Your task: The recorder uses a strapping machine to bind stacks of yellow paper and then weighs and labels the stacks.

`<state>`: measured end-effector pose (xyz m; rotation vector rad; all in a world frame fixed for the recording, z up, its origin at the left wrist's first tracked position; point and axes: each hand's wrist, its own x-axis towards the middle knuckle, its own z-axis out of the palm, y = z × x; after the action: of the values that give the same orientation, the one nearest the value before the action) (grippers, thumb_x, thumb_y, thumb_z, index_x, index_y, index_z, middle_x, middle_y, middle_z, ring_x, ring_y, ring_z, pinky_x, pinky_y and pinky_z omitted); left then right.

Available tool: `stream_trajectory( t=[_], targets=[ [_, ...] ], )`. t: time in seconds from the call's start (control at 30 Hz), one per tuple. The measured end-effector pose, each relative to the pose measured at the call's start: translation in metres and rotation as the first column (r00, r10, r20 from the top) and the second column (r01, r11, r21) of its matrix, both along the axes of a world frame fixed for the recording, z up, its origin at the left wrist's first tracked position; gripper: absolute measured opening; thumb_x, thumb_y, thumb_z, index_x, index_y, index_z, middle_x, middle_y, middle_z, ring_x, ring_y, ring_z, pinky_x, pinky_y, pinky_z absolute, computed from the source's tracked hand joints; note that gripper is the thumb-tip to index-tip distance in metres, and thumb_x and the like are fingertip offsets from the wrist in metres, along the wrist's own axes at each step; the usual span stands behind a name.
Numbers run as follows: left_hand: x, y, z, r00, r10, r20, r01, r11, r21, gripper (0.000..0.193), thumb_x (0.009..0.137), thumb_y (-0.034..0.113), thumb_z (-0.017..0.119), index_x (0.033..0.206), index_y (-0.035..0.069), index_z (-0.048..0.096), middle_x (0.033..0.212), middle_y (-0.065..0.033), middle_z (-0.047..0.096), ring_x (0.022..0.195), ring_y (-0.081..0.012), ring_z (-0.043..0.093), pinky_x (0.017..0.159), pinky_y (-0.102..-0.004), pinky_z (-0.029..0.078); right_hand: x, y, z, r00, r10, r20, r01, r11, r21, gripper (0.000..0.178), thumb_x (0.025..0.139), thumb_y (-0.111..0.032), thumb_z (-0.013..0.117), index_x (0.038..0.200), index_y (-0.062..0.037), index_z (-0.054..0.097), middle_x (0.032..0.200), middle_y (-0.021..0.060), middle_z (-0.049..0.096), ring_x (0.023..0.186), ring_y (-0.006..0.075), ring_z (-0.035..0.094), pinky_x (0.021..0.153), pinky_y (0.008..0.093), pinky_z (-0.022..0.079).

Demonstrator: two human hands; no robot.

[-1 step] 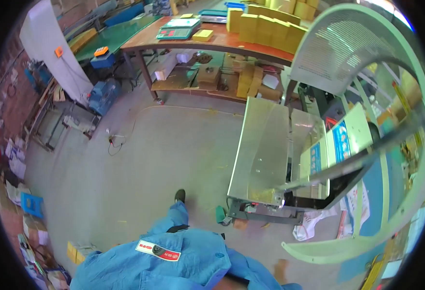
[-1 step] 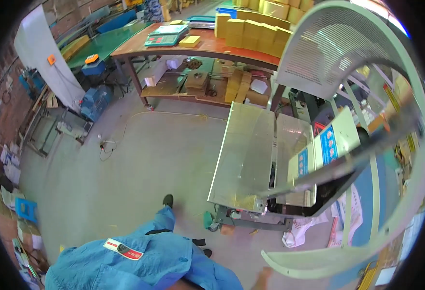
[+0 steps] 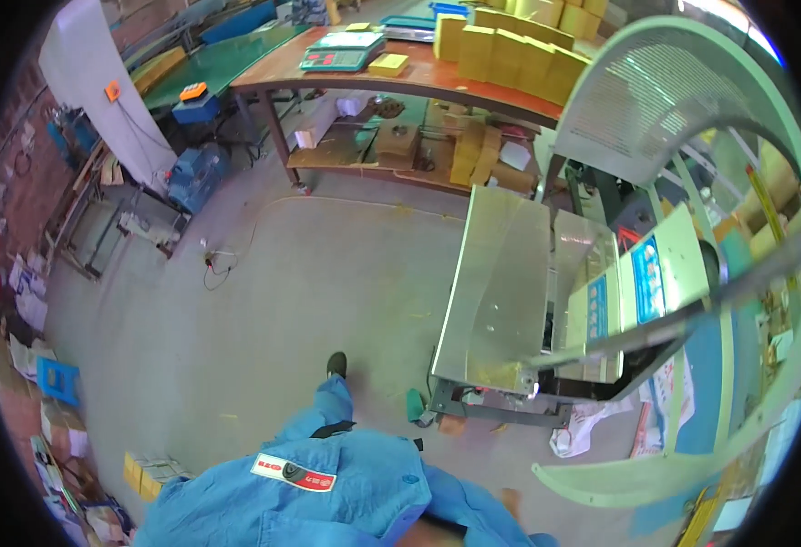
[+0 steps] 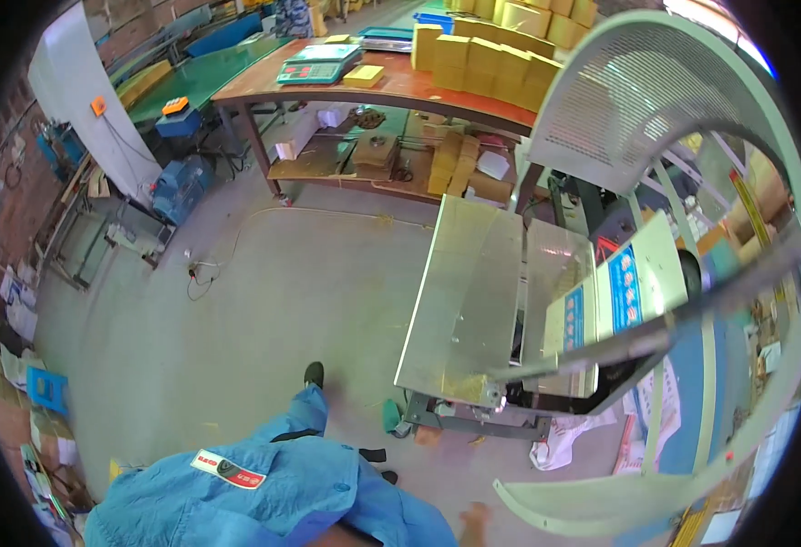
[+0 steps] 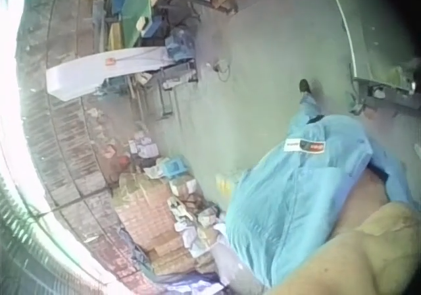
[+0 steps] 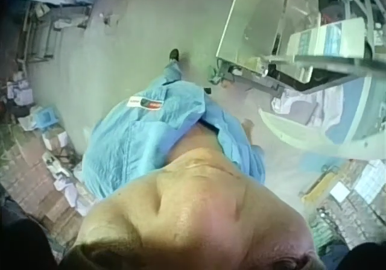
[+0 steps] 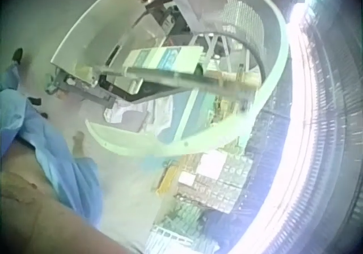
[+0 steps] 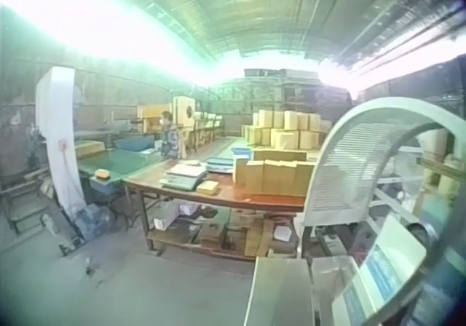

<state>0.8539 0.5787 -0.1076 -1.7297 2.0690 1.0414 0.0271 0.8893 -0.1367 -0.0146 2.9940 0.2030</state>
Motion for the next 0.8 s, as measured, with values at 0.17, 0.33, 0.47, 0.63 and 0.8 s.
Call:
stream_trajectory(
  t=[0.17,0.33,0.47,0.63,0.8],
  targets=[
    [0.03,-0.088,-0.027,0.985,0.156,-0.075,-0.154,0.988,0.027,0.035,0.088,0.035,0.056,0.093,0.002,0.065,0.077,-0.013,0.065,0.067,-0.0247,0.06,0.061,-0.0407,0.049,0.09,-0.234,-0.078,0.894,0.342,0.289,-0.339,0.939,-0.063,0.048,0.093,-0.027,0.047,0.135,-0.0046,0.044,0.135,0.0209,0.047,0.123,0.034,0.048,0.1,0.0424,0.04],
    [0.051,-0.228,-0.057,0.963,0.25,-0.102,-0.246,0.968,0.055,0.035,0.088,0.034,0.056,0.093,0.001,0.066,0.077,-0.0131,0.065,0.066,-0.0252,0.06,0.061,-0.0403,0.049,0.176,-0.439,-0.123,0.611,0.573,0.546,-0.55,0.803,-0.228,0.045,0.093,-0.031,0.045,0.128,-0.0047,0.052,0.128,0.0217,0.054,0.116,0.0373,0.053,0.095,0.045,0.043],
    [0.005,-0.416,-0.009,0.888,0.41,-0.211,-0.418,0.909,0.008,0.037,0.088,0.032,0.059,0.106,0.0,0.065,0.081,-0.0109,0.066,0.071,-0.0193,0.061,0.062,-0.0354,0.048,0.288,-0.457,-0.243,0.365,0.579,0.729,-0.565,0.76,-0.32,0.045,0.093,-0.034,0.042,0.123,-0.0047,0.059,0.123,0.0223,0.059,0.11,0.0399,0.058,0.091,0.0471,0.046],
    [-0.122,-0.64,0.067,0.757,0.515,-0.403,-0.573,0.819,-0.03,0.042,0.089,0.032,0.06,0.117,0.001,0.062,0.092,-0.007,0.067,0.078,-0.0141,0.061,0.061,-0.0315,0.048,0.278,-0.674,-0.067,0.492,0.606,0.625,-0.009,0.722,-0.692,0.031,0.087,-0.026,0.054,0.107,-0.0083,0.069,0.094,0.0121,0.07,0.089,0.0223,0.067,0.078,0.035,0.051],
    [-0.241,-0.726,0.093,0.813,0.322,-0.484,-0.241,0.944,0.223,0.044,0.092,0.03,0.058,0.127,0.003,0.057,0.105,-0.0078,0.067,0.093,-0.016,0.061,0.076,-0.0304,0.049,0.212,-0.785,-0.068,0.345,0.617,0.707,0.213,0.682,-0.699,0.023,0.09,-0.02,0.056,0.103,-0.0043,0.065,0.09,0.0093,0.067,0.076,0.02,0.066,0.062,0.0318,0.052]
  ],
)
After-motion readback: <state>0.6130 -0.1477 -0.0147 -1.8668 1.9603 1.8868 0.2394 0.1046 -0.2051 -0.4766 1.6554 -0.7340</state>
